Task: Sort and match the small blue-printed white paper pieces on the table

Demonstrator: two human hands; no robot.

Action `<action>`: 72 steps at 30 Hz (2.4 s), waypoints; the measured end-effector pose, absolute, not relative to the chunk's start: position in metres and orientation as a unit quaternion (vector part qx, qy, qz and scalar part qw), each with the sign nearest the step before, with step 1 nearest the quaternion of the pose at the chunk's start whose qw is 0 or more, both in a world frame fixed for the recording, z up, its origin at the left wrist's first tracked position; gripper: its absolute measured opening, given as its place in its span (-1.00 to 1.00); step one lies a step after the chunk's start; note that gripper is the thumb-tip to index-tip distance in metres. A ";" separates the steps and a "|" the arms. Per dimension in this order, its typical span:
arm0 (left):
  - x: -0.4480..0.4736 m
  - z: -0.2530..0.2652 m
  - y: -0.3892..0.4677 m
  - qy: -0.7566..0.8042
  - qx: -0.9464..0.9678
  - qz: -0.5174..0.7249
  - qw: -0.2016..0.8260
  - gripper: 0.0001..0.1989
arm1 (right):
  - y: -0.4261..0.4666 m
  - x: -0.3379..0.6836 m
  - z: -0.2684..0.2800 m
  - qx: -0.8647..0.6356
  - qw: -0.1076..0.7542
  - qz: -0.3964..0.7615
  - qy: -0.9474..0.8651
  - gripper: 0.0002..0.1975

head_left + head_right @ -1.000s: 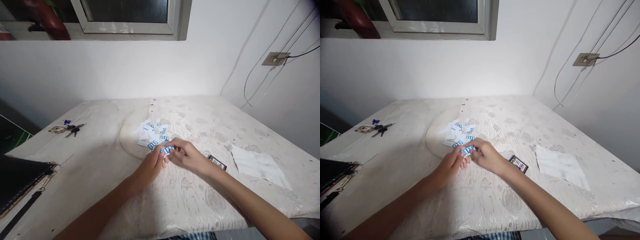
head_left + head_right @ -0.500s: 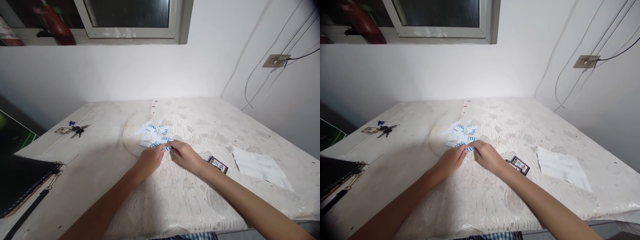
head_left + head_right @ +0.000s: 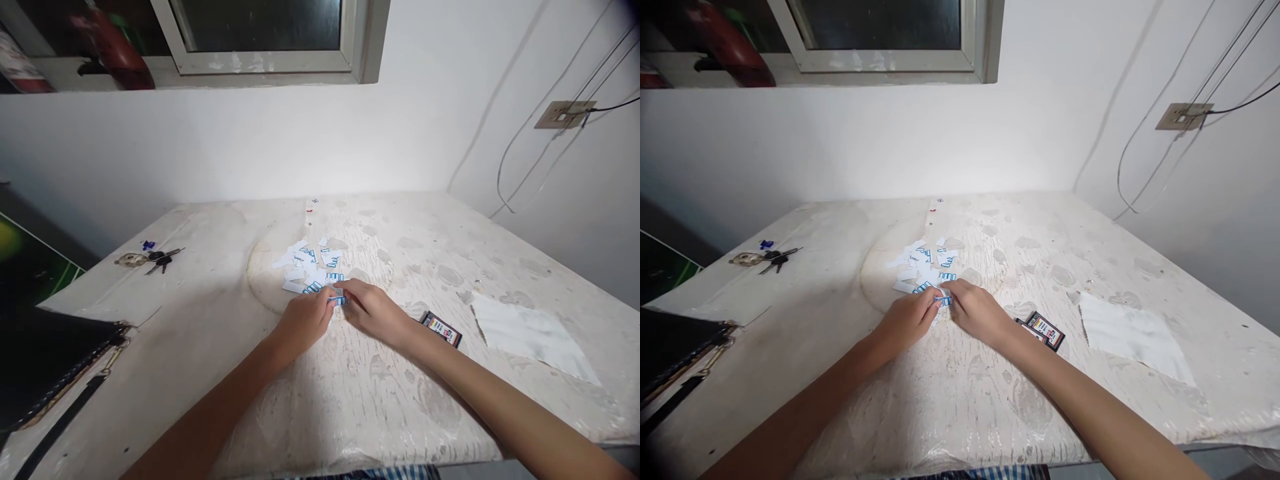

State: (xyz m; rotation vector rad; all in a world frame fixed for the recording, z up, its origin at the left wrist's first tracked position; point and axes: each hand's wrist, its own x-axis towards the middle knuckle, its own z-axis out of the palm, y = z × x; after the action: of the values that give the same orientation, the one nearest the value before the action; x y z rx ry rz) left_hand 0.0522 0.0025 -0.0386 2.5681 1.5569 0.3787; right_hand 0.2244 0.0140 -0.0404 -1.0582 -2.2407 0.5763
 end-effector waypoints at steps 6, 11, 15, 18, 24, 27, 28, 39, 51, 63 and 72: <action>0.054 -0.038 0.002 0.512 0.845 0.131 0.081 -0.77 | 0.016 0.222 -0.047 -0.376 0.303 0.224 -0.847 -0.65; 0.056 -0.039 0.002 0.509 0.850 0.115 0.068 -0.73 | 0.015 0.222 -0.048 -0.377 0.298 0.229 -0.846 -0.60; 0.058 -0.037 0.002 0.505 0.857 0.095 0.043 -0.70 | 0.015 0.223 -0.048 -0.389 0.289 0.220 -0.846 -0.58; 0.057 -0.035 0.002 0.503 0.859 0.091 0.008 -0.69 | 0.014 0.223 -0.047 -0.378 0.293 0.209 -0.853 -0.59; 0.055 -0.039 0.002 0.489 0.867 0.091 -0.031 -0.68 | 0.012 0.221 -0.048 -0.349 0.281 0.213 -0.868 -0.57; 0.055 -0.039 0.002 0.488 0.870 0.069 -0.025 -0.67 | 0.014 0.224 -0.045 -0.348 0.299 0.226 -0.859 -0.56; 0.055 -0.038 0.003 0.498 0.864 0.062 -0.022 -0.67 | 0.015 0.226 -0.043 -0.359 0.308 0.227 -0.852 -0.56; 0.044 -0.019 0.008 0.613 0.771 0.174 -0.024 -0.67 | 0.028 0.238 -0.048 -0.376 0.283 0.118 -0.875 -0.77; 0.047 -0.020 0.007 0.618 0.769 0.164 -0.011 -0.67 | 0.029 0.230 -0.042 -0.373 0.188 -0.012 -0.908 -0.78; 0.045 -0.027 0.013 0.597 0.745 0.280 0.101 -0.68 | 0.035 0.235 -0.041 -0.421 0.349 0.132 -0.827 -0.83; 0.049 -0.034 0.012 0.507 0.672 0.340 0.418 -0.71 | 0.038 0.239 -0.028 -0.386 0.434 0.586 -0.565 -0.70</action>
State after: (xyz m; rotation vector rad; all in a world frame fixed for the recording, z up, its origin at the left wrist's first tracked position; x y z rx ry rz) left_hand 0.0487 0.0119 -0.0339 1.6874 1.2731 0.8540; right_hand 0.2387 0.0375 -0.0278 -0.9624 -1.4074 1.4582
